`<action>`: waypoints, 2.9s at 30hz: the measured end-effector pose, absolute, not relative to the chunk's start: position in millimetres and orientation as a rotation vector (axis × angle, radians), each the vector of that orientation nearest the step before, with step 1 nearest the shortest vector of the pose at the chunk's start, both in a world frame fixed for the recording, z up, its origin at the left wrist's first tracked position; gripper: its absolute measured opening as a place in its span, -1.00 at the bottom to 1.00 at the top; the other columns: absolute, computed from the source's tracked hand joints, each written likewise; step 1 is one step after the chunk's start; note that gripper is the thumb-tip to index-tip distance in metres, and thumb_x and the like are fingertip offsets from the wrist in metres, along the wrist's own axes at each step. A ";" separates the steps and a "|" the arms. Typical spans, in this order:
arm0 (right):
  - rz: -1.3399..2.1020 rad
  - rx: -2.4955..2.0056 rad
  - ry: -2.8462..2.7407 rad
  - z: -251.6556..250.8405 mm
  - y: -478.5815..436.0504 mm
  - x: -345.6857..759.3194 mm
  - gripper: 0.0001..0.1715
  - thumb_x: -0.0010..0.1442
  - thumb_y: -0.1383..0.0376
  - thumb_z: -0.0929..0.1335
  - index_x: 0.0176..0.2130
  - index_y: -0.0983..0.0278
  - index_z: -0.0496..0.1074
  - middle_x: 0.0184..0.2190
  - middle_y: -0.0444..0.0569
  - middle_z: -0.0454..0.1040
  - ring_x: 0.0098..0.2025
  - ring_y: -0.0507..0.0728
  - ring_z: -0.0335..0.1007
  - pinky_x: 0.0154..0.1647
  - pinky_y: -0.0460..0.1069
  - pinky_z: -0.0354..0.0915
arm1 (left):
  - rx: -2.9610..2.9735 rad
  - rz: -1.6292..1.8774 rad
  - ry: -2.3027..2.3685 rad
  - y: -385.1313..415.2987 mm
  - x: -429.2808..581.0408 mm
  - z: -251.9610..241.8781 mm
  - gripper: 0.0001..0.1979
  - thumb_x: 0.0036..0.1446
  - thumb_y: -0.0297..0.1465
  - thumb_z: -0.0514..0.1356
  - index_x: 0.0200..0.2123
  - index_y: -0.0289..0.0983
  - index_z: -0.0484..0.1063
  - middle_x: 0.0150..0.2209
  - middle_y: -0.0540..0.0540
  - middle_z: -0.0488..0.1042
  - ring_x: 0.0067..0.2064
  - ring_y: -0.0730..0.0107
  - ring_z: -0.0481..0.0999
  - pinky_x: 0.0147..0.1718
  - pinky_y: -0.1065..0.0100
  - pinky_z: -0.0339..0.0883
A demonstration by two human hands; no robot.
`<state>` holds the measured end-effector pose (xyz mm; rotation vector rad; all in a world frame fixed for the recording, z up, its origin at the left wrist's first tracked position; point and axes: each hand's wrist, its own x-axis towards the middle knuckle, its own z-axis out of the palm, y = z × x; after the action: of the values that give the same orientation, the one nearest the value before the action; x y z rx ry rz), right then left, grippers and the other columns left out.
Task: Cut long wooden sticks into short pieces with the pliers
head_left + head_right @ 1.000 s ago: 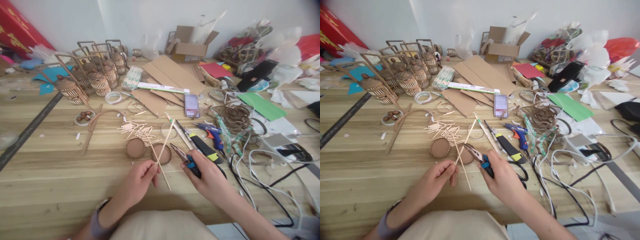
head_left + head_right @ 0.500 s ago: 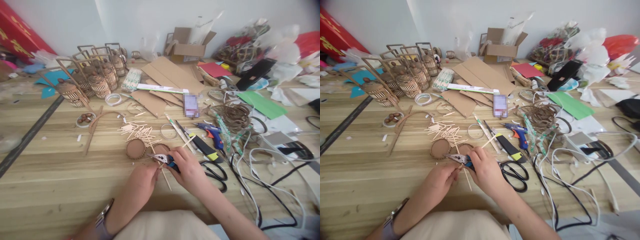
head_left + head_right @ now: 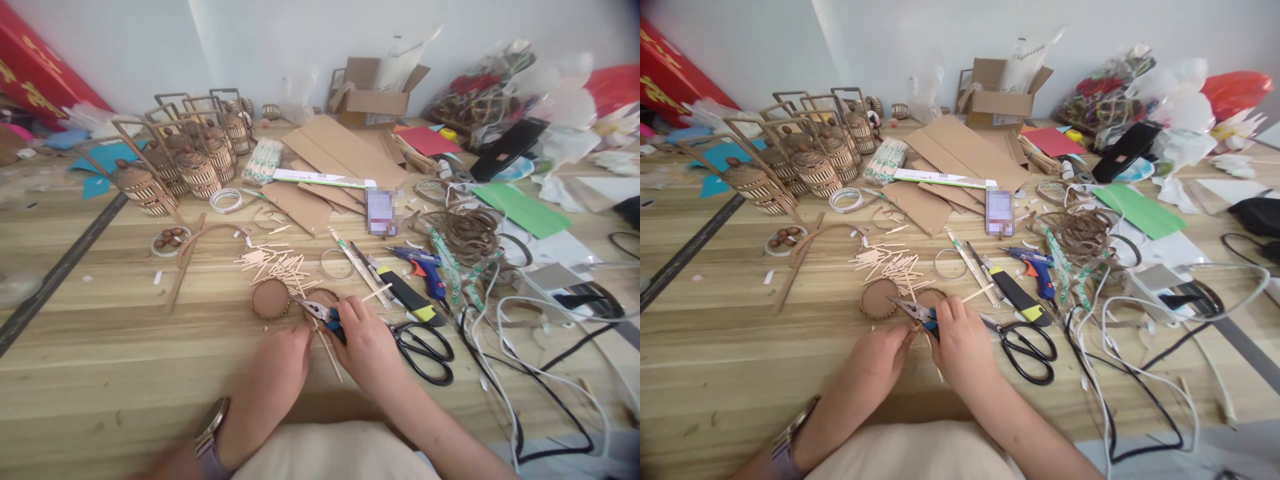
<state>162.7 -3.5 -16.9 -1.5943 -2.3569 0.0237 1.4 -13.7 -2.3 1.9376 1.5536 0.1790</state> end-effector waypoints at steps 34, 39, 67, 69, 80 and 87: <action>1.041 -1.247 -2.280 14.3 10.3 175.5 -0.60 0.19 0.47 0.32 0.02 0.25 0.38 -0.14 0.00 0.56 -0.15 0.15 0.49 -0.15 -0.01 0.34 | 1.001 0.483 0.985 0.7 -10.1 -12.5 -0.50 0.02 0.08 0.21 -0.41 -0.30 0.44 -0.48 -0.08 0.56 -0.43 0.30 0.57 -0.43 0.39 0.24; 1.107 -1.227 -2.261 17.5 9.5 175.2 -0.56 0.20 0.45 0.34 0.08 0.24 0.36 -0.10 -0.01 0.56 -0.12 0.14 0.50 -0.12 -0.01 0.35 | 0.996 0.449 0.947 1.3 -12.2 -11.2 -0.55 0.05 0.04 0.22 -0.39 -0.28 0.44 -0.48 -0.04 0.57 -0.44 0.32 0.57 -0.40 0.38 0.25; 0.551 -1.228 -2.136 -14.7 -8.1 161.1 -0.30 0.06 0.41 0.47 0.13 0.18 0.21 0.00 0.11 0.24 0.01 0.27 0.41 0.00 0.20 0.44 | 0.722 0.845 1.092 -5.8 6.6 -19.3 -0.72 -0.08 -0.22 0.35 -0.43 -0.30 0.45 -0.47 0.00 0.47 -0.37 0.36 0.45 -0.33 0.37 0.32; 0.585 -1.237 -2.120 -12.6 -9.3 162.0 -0.27 0.03 0.40 0.49 0.14 0.18 0.22 -0.01 0.10 0.26 0.02 0.26 0.40 -0.01 0.18 0.43 | 0.741 0.843 1.096 -5.9 4.7 -18.3 -0.70 -0.06 -0.18 0.34 -0.43 -0.31 0.45 -0.46 -0.01 0.48 -0.35 0.34 0.46 -0.33 0.36 0.33; 1.762 -1.468 -1.831 30.0 -12.3 214.9 -0.81 0.12 0.29 0.31 -0.22 0.23 0.43 -0.42 -0.15 0.36 -0.37 0.05 0.28 -0.36 -0.08 0.26 | 0.922 0.581 1.127 -4.1 -13.1 2.4 -0.62 0.02 -0.08 0.26 -0.34 -0.32 0.47 -0.39 -0.11 0.61 -0.41 0.33 0.59 -0.41 0.39 0.33; 1.867 -1.509 -1.790 31.4 -11.5 212.5 -0.82 0.04 0.36 0.30 -0.29 0.20 0.42 -0.41 -0.15 0.38 -0.35 0.06 0.30 -0.35 -0.08 0.25 | 0.902 0.501 1.025 -10.3 -8.4 3.8 -0.63 0.01 -0.09 0.26 -0.38 -0.32 0.45 -0.47 -0.06 0.58 -0.44 0.38 0.56 -0.40 0.39 0.34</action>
<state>212.5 -11.5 31.4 -1.5089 -1.7899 1.8667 -8.4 -10.3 3.8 0.9020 1.0245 0.5008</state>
